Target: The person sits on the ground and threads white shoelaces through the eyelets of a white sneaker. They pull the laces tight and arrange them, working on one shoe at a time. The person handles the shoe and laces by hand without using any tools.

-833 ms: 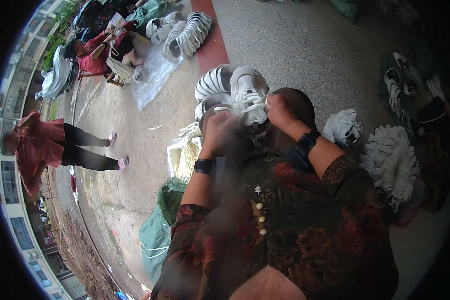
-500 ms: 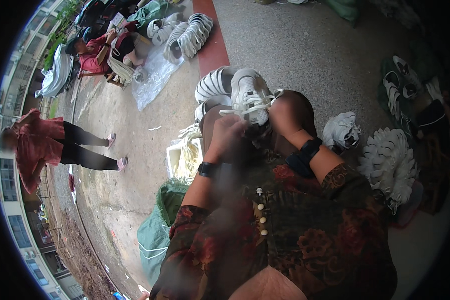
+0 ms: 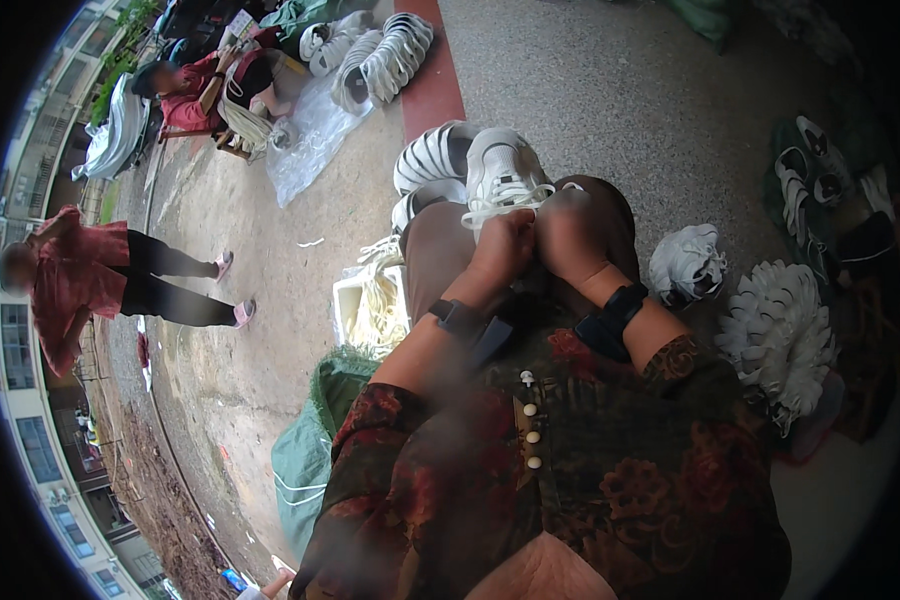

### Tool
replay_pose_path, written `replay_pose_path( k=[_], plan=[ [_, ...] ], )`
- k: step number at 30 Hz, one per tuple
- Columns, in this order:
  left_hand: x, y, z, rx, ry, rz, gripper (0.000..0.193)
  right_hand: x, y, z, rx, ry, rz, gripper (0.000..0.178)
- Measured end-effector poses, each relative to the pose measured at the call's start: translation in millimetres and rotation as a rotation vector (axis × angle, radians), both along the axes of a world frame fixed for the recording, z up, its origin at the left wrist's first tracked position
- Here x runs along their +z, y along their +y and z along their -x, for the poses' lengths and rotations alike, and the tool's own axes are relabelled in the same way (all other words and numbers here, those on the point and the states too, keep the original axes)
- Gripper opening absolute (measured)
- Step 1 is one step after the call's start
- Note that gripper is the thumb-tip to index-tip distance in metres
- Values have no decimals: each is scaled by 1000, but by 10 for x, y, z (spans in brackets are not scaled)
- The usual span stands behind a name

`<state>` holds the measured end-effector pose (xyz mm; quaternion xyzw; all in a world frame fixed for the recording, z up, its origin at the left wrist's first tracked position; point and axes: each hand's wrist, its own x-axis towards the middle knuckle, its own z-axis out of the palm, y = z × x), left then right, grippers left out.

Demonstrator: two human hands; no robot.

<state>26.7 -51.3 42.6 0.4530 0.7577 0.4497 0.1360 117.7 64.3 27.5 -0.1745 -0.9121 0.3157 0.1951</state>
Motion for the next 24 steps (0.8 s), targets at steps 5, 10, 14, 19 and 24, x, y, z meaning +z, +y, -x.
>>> replay_pose_path(
  k=[5,10,14,19,24],
  plan=[
    [-151,222,15,-28,390,355,12,-119,57,54,-39,108,136,14],
    [-7,30,48,-102,423,499,14,-77,96,11,6,86,131,16],
    [141,-673,191,-192,398,497,14,94,69,-8,-14,43,129,16],
    [109,-945,262,197,-634,23,14,261,-128,111,124,342,-85,12],
    [114,-787,312,403,-963,-358,14,195,-347,342,241,-72,567,9]
  ],
)
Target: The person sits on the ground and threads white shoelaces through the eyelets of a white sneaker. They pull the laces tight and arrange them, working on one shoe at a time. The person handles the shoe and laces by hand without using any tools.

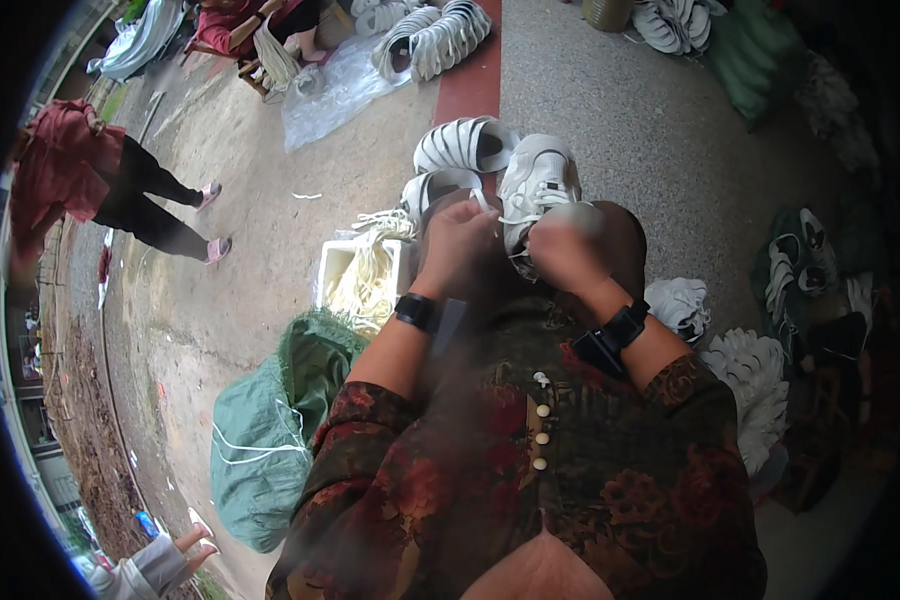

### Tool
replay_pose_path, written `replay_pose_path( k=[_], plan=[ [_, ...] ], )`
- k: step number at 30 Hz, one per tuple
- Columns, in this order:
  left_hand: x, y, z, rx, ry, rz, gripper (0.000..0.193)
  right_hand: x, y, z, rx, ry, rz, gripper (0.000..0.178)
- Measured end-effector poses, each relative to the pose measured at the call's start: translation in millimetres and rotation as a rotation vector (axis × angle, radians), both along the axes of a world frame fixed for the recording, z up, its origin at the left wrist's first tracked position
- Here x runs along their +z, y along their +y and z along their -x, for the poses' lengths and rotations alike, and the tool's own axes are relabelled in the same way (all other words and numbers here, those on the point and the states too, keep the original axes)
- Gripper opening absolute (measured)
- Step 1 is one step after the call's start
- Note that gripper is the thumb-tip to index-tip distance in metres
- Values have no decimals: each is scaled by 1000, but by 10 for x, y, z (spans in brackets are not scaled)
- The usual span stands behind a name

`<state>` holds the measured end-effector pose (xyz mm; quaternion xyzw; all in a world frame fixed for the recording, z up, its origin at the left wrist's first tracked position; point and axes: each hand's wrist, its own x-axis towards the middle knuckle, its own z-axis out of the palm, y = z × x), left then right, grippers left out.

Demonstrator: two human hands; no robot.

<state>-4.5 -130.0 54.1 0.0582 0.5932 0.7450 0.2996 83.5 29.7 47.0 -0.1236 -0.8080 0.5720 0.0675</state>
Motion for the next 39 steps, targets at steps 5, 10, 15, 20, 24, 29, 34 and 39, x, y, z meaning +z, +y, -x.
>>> replay_pose_path(
  k=[5,10,15,20,24,29,34,39],
  plan=[
    [-62,145,0,-30,83,15,3,-50,-61,28,-100,-179,333,1],
    [-120,233,38,-30,125,-11,8,-56,-83,26,-134,-147,363,12],
    [-81,313,14,16,446,344,5,-117,-55,17,-84,-115,355,18],
    [-29,416,-55,-64,1075,706,10,-222,-15,-16,-47,-36,218,29],
    [-27,350,-111,-115,1247,598,11,-322,5,13,-58,30,196,30],
    [-56,257,-173,-99,1330,464,10,-320,33,138,-117,-134,-47,14],
    [-95,215,-166,-82,1137,503,23,-149,81,51,84,-245,79,4],
    [-129,191,-143,-81,882,472,47,28,88,-361,545,135,-507,3]
  ],
)
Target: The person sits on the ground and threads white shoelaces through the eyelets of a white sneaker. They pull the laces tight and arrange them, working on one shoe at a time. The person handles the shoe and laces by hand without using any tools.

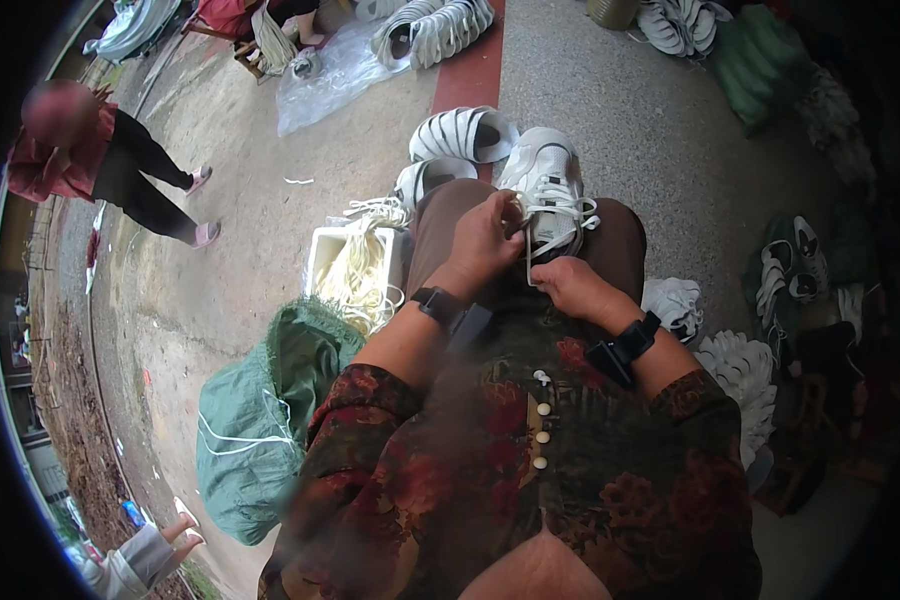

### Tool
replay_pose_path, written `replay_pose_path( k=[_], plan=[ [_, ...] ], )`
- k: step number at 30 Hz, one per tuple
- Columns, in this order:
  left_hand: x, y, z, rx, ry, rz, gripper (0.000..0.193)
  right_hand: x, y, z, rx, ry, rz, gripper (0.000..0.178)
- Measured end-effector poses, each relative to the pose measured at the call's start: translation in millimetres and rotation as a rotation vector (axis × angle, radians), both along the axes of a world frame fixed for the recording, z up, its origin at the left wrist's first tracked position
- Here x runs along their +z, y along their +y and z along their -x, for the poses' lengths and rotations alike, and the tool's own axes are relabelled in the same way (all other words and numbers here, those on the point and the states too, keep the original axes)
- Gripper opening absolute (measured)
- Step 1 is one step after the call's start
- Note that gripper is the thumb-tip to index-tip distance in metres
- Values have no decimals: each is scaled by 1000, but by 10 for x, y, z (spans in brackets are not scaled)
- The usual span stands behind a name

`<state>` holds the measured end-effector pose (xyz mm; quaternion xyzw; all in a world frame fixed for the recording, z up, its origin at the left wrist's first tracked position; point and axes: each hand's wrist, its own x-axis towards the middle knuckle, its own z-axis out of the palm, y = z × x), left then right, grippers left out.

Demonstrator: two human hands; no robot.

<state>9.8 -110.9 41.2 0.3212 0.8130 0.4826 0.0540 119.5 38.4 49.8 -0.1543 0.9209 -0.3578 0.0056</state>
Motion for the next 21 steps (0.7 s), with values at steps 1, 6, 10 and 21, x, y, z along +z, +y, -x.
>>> replay_pose_path(
  k=[1,6,10,21],
  plan=[
    [-2,-2,0,-6,-12,-7,49,34,25,-51,-29,46,-87,3],
    [10,-27,-8,26,-3,-46,54,50,57,-55,-19,210,-299,10],
    [-7,-21,23,51,-101,-85,54,-93,-35,31,-82,289,-497,13],
    [-114,-199,226,117,-732,-649,29,400,479,-33,-557,31,957,29]
  ],
)
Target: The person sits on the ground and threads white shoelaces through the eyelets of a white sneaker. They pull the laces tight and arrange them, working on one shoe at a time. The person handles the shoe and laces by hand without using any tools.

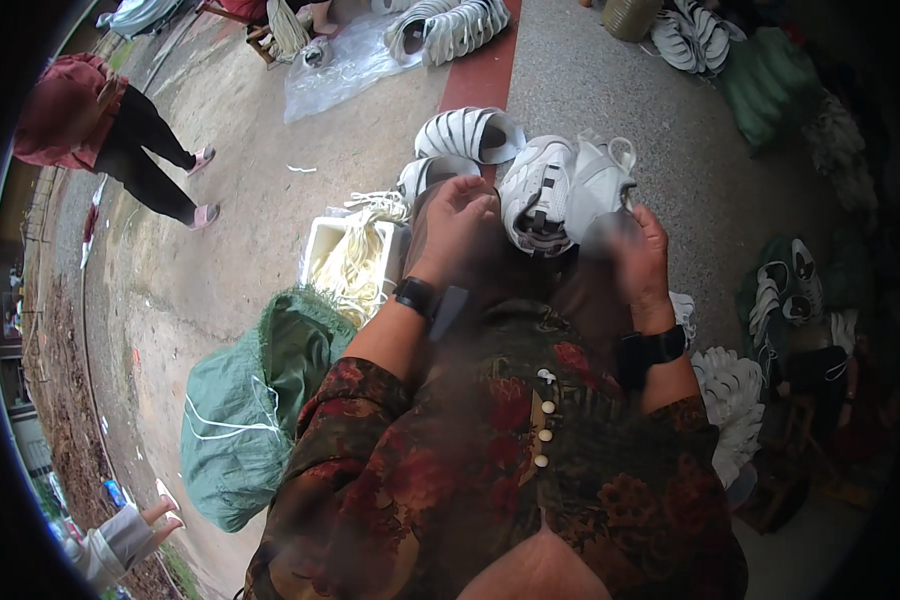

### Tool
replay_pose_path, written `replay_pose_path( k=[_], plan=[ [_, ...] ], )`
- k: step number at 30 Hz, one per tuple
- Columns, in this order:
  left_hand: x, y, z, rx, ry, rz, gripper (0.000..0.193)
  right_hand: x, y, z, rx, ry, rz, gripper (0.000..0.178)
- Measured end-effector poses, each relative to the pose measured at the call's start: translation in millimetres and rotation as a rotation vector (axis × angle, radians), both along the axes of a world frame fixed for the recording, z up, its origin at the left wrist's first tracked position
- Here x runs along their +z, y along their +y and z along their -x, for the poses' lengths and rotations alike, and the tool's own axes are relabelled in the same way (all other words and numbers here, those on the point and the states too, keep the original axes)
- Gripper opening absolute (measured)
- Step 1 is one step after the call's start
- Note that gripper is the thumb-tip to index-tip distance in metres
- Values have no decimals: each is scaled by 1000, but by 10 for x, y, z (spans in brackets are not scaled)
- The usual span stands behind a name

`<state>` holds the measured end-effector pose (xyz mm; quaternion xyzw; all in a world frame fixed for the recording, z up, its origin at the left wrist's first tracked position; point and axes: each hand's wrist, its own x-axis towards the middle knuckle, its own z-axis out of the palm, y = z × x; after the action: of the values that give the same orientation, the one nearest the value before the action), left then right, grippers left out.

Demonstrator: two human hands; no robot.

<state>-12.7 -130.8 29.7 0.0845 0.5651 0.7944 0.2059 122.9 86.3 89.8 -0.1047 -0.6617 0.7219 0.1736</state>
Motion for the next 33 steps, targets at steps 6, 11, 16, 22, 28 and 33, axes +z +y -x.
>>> replay_pose_path(
  k=[6,11,16,22,28,33],
  plan=[
    [51,12,-110,-144,524,289,27,116,-16,-101,16,-1,-570,31],
    [52,289,-217,-370,1435,634,24,27,-99,-118,-99,-11,-421,32],
    [146,341,-126,-365,1226,592,27,160,113,-191,-284,123,-200,45],
    [440,-64,3,-85,629,198,35,344,120,-216,-271,80,-463,19],
    [481,-288,197,92,402,31,30,-72,-301,209,184,30,-975,24],
    [446,-292,56,17,423,245,29,-497,-320,392,251,38,-1050,28]
  ],
)
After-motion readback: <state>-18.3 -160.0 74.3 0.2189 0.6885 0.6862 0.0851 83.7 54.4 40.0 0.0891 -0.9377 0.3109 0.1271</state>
